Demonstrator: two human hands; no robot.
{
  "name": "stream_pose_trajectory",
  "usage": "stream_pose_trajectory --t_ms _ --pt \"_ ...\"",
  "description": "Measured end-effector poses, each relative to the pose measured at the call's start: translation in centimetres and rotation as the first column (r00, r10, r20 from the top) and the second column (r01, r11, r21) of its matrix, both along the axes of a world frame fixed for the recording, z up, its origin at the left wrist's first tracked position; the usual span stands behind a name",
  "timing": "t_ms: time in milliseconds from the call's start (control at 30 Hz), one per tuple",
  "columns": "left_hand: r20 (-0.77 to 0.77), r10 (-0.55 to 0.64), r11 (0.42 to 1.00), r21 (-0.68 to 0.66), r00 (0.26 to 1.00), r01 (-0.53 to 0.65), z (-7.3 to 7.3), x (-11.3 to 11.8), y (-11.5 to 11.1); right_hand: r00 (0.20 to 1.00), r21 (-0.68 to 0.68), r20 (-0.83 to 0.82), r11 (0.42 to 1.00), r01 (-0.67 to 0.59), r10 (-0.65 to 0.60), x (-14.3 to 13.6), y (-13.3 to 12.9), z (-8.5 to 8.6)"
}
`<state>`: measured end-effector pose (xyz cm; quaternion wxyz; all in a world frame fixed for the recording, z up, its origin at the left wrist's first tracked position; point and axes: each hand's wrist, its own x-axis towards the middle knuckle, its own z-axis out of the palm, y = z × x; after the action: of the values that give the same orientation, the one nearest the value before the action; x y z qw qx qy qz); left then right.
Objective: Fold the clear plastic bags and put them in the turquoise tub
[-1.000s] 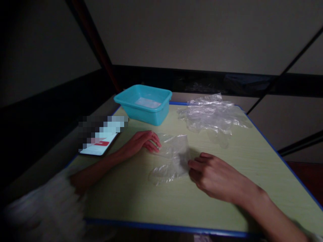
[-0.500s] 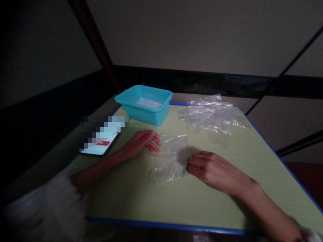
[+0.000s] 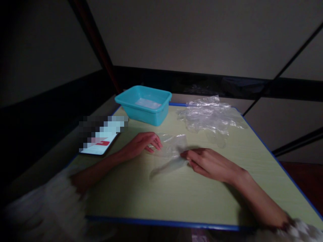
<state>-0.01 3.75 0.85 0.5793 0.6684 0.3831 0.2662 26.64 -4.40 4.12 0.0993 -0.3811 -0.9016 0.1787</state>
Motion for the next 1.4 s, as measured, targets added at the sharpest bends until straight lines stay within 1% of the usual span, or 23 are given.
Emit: stream_pose_trajectory --t_ms 100,167,233,300,400,467,533,633,733,833,967,1033,1200,1400 --pt "-0.009 0.0 1.0 -0.025 1.0 0.0 0.4 0.1 -0.2 0.997 -0.039 -0.009 0.997 0.073 -0.073 0.1 0.5 0.1" --pt "-0.015 0.005 0.999 -0.049 1.0 -0.005 0.6 0.1 -0.3 0.993 -0.067 -0.043 0.992 0.105 -0.108 0.1 1.2 0.3" --pt "-0.026 0.03 0.998 -0.052 0.999 -0.031 0.7 0.2 -0.3 0.984 -0.104 -0.123 0.988 0.117 -0.129 0.0 2.1 0.4" --pt "-0.036 0.063 0.997 -0.05 0.997 -0.065 0.7 0.2 -0.2 0.959 -0.169 -0.233 0.978 0.122 -0.16 -0.1 2.9 0.2" --pt "-0.041 0.12 0.989 -0.082 0.992 -0.123 0.4 0.3 0.1 0.884 -0.306 -0.385 0.94 0.148 -0.264 -0.2 4.1 -0.7" --pt "-0.057 0.155 0.981 -0.108 0.986 -0.161 0.2 0.4 0.3 0.828 -0.386 -0.44 0.906 0.174 -0.347 -0.4 4.6 -1.4" --pt "-0.083 0.182 0.975 -0.117 0.98 -0.191 0.2 0.4 0.5 0.779 -0.443 -0.459 0.87 0.216 -0.427 -0.7 4.9 -2.1" --pt "-0.113 0.197 0.975 -0.084 0.974 -0.207 0.3 0.3 0.6 0.706 -0.489 -0.455 0.815 0.311 -0.543 -1.2 5.1 -2.8" --pt "-0.145 0.185 0.982 0.0 0.972 -0.187 0.4 0.1 0.6 0.644 -0.491 -0.445 0.771 0.406 -0.622 -1.6 5.2 -3.1" --pt "-0.159 0.184 0.978 0.129 0.97 -0.164 0.1 -0.3 0.7 0.601 -0.49 -0.444 0.742 0.458 -0.664 -1.7 5.2 -3.4" --pt "-0.169 0.214 0.941 0.302 0.962 -0.156 -0.1 -0.6 0.8 0.551 -0.481 -0.44 0.704 0.523 -0.709 -1.8 5.2 -3.7" --pt "-0.199 0.235 0.923 0.353 0.951 -0.154 -0.1 -0.6 0.9 0.54 -0.471 -0.445 0.7 0.537 -0.714 -1.9 5.1 -3.6" --pt "-0.216 0.248 0.909 0.388 0.944 -0.15 0.1 -0.6 0.7 0.535 -0.422 -0.453 0.7 0.576 -0.713 -1.9 4.8 -3.2" --pt "-0.223 0.231 0.919 0.37 0.947 -0.137 0.0 -0.4 0.6 0.584 -0.305 -0.479 0.748 0.59 -0.656 -1.8 4.7 -3.6"
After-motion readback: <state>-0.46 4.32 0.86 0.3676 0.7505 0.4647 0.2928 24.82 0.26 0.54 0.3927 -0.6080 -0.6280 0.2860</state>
